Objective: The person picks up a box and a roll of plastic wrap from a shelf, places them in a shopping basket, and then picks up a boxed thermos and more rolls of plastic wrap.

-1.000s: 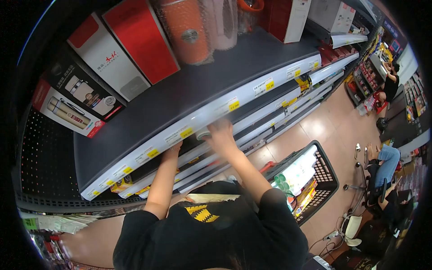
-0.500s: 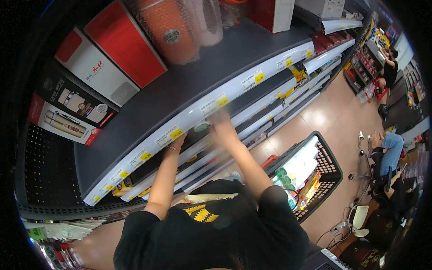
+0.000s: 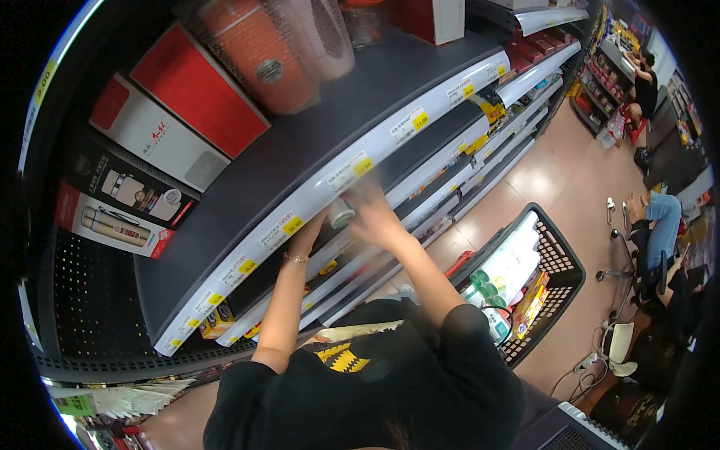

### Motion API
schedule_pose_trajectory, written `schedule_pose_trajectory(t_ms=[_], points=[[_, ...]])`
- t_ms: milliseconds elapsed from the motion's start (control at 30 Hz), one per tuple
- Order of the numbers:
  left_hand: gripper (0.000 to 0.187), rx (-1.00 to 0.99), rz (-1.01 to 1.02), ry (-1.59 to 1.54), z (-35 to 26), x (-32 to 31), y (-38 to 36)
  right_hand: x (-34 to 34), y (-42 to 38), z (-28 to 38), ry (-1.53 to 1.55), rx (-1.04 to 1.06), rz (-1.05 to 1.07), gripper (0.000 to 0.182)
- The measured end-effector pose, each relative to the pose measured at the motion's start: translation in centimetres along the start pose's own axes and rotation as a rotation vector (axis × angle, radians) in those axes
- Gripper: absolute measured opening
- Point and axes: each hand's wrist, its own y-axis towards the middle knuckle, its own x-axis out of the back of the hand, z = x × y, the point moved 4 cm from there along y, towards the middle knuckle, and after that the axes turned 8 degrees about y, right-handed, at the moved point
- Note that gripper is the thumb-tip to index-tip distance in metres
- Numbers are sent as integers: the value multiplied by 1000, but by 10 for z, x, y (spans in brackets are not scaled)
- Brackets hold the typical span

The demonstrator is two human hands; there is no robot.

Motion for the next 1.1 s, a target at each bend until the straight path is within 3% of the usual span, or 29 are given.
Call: schedule_pose_trajectory(t_ms=[67, 167, 267, 467, 567, 700, 833, 933, 1100], points=[[48, 37, 13, -12, -3, 2, 1, -2, -5, -1, -20, 55, -65, 45], [51, -69, -36, 133, -17, 14, -4, 1, -11, -3, 5, 59, -107, 42], [53, 81, 70, 89, -42, 24, -12, 11, -17, 0, 51, 72, -201, 36], [53, 144, 139, 59, -72, 24, -34, 17, -40, -13, 136, -30, -465, 20], [61, 342, 239, 129, -62, 23, -40, 24, -61, -20, 94, -134, -553, 19], [63, 126, 166, 92, -75, 30, -55, 35, -98, -25, 118, -202, -647, 17], [34, -292, 9, 336, -100, 37, -81, 37, -149, -26, 122, -309, -661, 15], [30, -412, -9, 423, -112, 34, -109, 34, -188, -7, 156, -364, -743, 17], [27, -408, 136, 341, -104, 12, -155, 19, -260, 19, 141, -495, -802, 16]])
